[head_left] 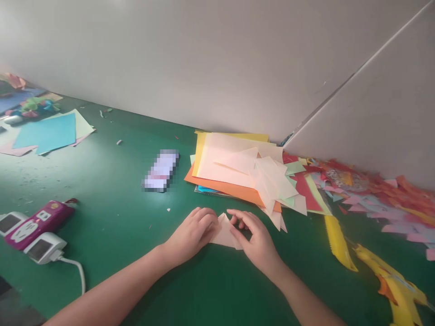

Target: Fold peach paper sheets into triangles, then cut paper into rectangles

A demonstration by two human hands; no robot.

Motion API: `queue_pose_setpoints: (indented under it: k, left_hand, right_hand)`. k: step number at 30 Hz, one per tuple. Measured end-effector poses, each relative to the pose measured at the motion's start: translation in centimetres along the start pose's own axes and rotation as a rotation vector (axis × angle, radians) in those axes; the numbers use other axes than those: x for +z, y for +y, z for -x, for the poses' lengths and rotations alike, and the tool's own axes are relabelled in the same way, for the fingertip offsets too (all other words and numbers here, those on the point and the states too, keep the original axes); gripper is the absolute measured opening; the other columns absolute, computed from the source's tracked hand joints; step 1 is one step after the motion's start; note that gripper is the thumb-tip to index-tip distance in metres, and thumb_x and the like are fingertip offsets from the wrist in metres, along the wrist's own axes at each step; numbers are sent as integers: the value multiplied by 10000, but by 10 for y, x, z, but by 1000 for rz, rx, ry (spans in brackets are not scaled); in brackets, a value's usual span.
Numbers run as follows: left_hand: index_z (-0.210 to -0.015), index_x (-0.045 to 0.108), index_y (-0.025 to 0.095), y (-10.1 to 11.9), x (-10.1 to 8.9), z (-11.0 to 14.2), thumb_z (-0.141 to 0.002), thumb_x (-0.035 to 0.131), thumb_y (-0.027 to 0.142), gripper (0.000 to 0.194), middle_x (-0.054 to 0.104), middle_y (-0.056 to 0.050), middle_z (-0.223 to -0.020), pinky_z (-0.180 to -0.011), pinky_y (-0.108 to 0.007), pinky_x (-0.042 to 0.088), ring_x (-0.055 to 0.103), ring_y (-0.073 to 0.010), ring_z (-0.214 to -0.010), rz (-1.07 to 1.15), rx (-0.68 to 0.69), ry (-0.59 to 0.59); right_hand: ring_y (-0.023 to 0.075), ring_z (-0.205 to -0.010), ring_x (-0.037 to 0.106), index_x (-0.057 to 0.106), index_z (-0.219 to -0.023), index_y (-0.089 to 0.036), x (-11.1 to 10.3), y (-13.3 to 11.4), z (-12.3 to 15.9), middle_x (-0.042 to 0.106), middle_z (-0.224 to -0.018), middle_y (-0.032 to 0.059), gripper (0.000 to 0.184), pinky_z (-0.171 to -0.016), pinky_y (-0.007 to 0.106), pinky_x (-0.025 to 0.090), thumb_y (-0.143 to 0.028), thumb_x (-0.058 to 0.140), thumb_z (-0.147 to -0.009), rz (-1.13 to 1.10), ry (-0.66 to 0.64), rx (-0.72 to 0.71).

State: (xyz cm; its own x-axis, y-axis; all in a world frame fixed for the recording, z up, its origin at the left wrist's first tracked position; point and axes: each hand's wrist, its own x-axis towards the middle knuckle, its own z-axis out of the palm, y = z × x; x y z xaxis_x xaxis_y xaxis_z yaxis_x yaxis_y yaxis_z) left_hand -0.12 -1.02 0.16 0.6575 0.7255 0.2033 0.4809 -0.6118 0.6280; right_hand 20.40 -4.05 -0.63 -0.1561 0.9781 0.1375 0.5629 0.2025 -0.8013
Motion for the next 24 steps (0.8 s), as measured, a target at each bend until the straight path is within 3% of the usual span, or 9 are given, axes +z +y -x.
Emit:
queue_pose_setpoints:
  k: [8,14,17,21,24]
  left_hand:
    - [-1066,472,194,1,-2,-1,-926,385,146,172,588,-68,-1039,-825,-319,419,510,-186,-917,86,-3,-14]
    - [-1139,453,191,0,0,1,-900,415,126,251,594,-61,-991,-806,-310,423,507,-186,-892,87,-25,18]
    - [-1031,512,189,-1,0,0,-877,431,113,190,598,-44,-898,-747,-292,422,516,-177,-822,71,-25,3]
    - [-862,547,186,-3,0,0,-832,457,80,142,600,-23,-826,-667,-256,400,520,-151,-746,44,-52,8]
    - [-804,548,182,-2,0,0,-789,487,61,136,580,-4,-755,-586,-222,365,505,-129,-667,25,-107,43]
  right_hand:
    - [183,-678,518,563,-1014,-253,1,0,1,552,-709,7,217,-659,331,466,-184,565,-809,39,-25,8]
    - [143,-630,515,434,-1154,-252,3,-2,3,562,-703,-28,341,-638,281,462,-218,558,-838,-82,47,51]
    - [144,-628,517,521,-1111,-258,0,-3,3,553,-706,-13,261,-603,269,455,-218,540,-854,-20,-4,10]
    - [157,-711,545,585,-881,-236,-3,-1,3,573,-782,21,65,-606,264,451,-195,541,-855,38,-86,-74]
    - [162,-737,546,563,-798,-222,-2,0,3,581,-783,20,76,-633,275,446,-177,542,-856,77,-68,-121]
